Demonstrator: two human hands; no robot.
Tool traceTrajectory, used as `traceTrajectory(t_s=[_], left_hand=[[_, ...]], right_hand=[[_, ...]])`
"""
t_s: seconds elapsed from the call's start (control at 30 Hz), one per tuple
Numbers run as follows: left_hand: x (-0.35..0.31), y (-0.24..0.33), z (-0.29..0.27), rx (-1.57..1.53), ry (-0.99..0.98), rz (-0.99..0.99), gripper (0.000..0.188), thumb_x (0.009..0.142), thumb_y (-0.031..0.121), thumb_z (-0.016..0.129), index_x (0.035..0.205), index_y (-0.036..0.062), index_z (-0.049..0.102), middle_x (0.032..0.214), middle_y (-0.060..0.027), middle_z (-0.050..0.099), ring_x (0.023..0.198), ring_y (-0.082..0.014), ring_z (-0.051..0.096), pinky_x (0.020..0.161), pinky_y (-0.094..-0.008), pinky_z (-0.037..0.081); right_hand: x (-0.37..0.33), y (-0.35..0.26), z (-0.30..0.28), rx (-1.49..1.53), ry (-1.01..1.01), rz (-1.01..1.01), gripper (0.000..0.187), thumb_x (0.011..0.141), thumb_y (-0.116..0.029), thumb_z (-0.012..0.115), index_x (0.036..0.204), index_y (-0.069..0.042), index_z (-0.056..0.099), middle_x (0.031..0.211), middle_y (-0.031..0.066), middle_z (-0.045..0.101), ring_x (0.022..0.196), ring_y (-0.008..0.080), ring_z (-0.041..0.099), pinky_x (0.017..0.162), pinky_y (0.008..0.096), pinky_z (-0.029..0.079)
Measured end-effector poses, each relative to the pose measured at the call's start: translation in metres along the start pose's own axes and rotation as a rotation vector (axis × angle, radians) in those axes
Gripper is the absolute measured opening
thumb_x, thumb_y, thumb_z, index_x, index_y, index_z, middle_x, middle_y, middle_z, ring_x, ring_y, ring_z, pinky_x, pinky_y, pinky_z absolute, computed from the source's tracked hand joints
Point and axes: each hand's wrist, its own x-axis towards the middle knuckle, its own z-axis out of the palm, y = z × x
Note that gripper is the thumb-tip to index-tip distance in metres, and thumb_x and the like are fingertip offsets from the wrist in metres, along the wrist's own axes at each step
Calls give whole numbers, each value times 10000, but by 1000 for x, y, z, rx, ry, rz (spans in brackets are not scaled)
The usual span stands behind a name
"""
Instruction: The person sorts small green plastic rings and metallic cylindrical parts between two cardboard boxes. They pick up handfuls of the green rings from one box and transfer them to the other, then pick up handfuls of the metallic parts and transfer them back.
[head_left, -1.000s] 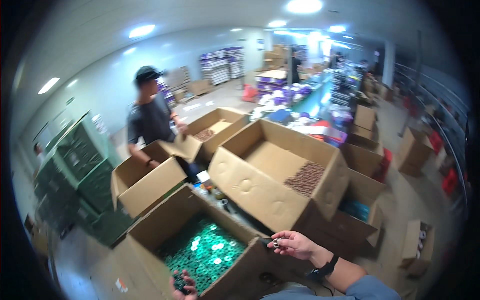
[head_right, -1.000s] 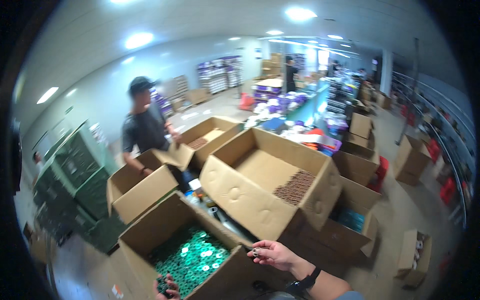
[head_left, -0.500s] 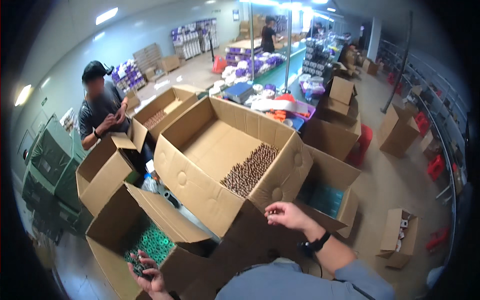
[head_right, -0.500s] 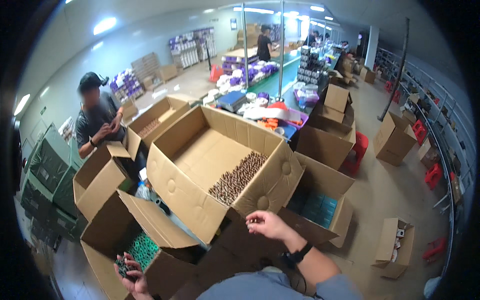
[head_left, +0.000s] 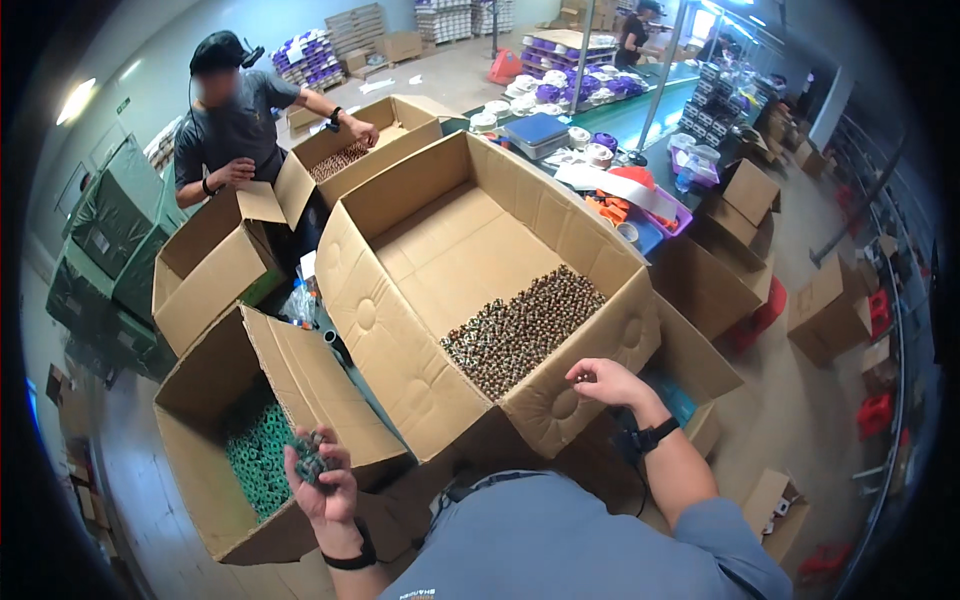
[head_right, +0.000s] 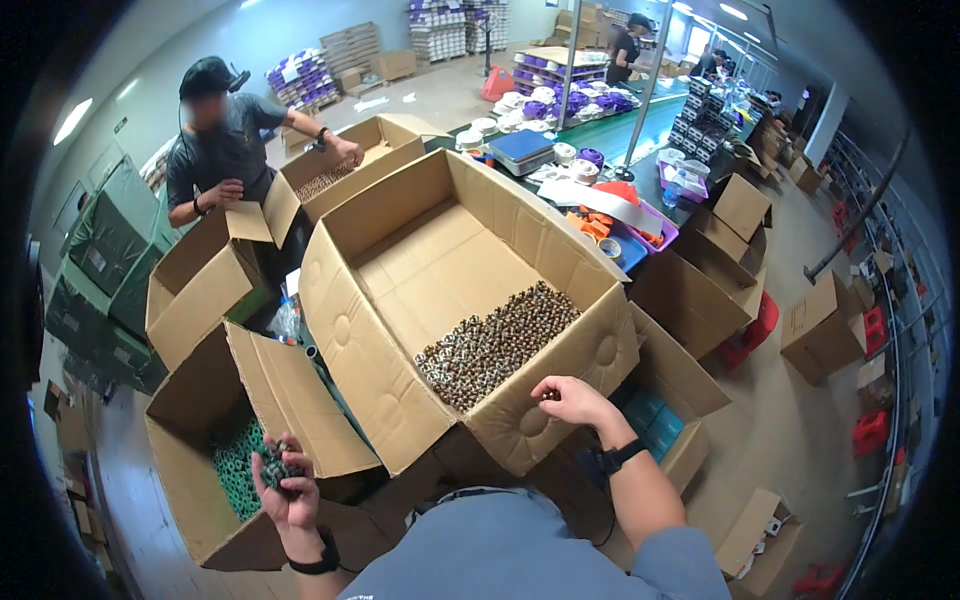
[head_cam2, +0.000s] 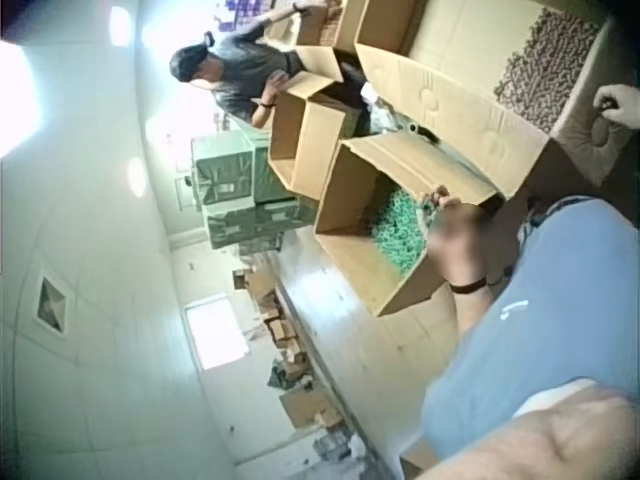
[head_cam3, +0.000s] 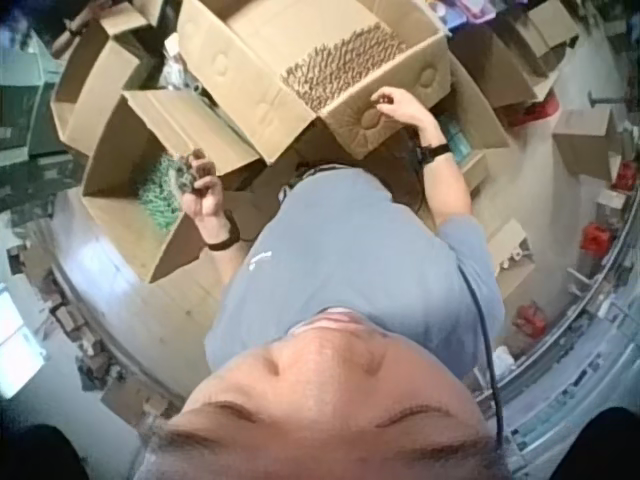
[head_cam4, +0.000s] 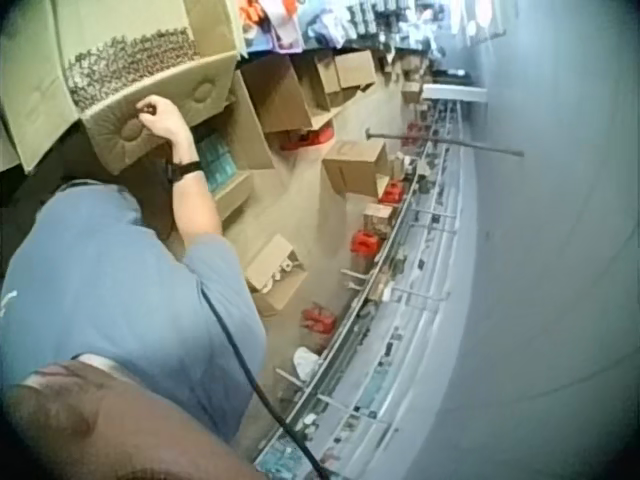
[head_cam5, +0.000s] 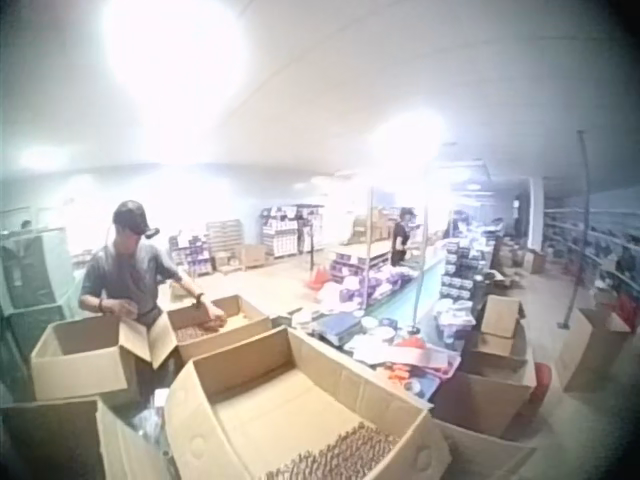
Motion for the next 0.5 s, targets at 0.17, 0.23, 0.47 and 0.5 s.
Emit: traceTrajectory(t_s=[0.17, 0.23, 0.47, 0.5], left_hand=[[60, -21, -3, -37, 60, -40, 331, 1003, 340, 580, 1296, 192, 628, 1355, -107, 524, 1096, -223, 569, 699, -290, 579], [72, -30, -1, -17, 85, -37, 345, 1003, 347, 583, 1314, 201, 613, 1354, -104, 524, 1104, -228, 571, 694, -294, 582], [106, -68, -15, 26, 218, 61, 345, 987, 367, 608, 1300, 220, 615, 1352, -79, 514, 1066, -208, 577, 650, -266, 574], [111, -76, -16, 23, 242, 71, 342, 987, 366, 609, 1297, 222, 615, 1349, -76, 514, 1066, -208, 576, 650, -265, 575]], right_hand=[[-4, -49, -50, 256, -140, -37, 245, 918, -43, 674, 1157, -6, 636, 1021, 53, 690, 925, 112, 658, 832, 282, 571], [9, -76, -75, 324, -178, 17, 251, 926, -39, 658, 1174, -12, 632, 1019, 37, 683, 922, 105, 655, 827, 278, 562], [181, -137, -146, -374, -270, -276, 330, 888, -148, 717, 1185, -15, 660, 993, 86, 730, 906, 157, 683, 824, 321, 548], [217, -130, -146, -478, -276, -269, 346, 874, -203, 733, 1156, -11, 676, 977, 115, 743, 901, 196, 702, 832, 342, 552]])
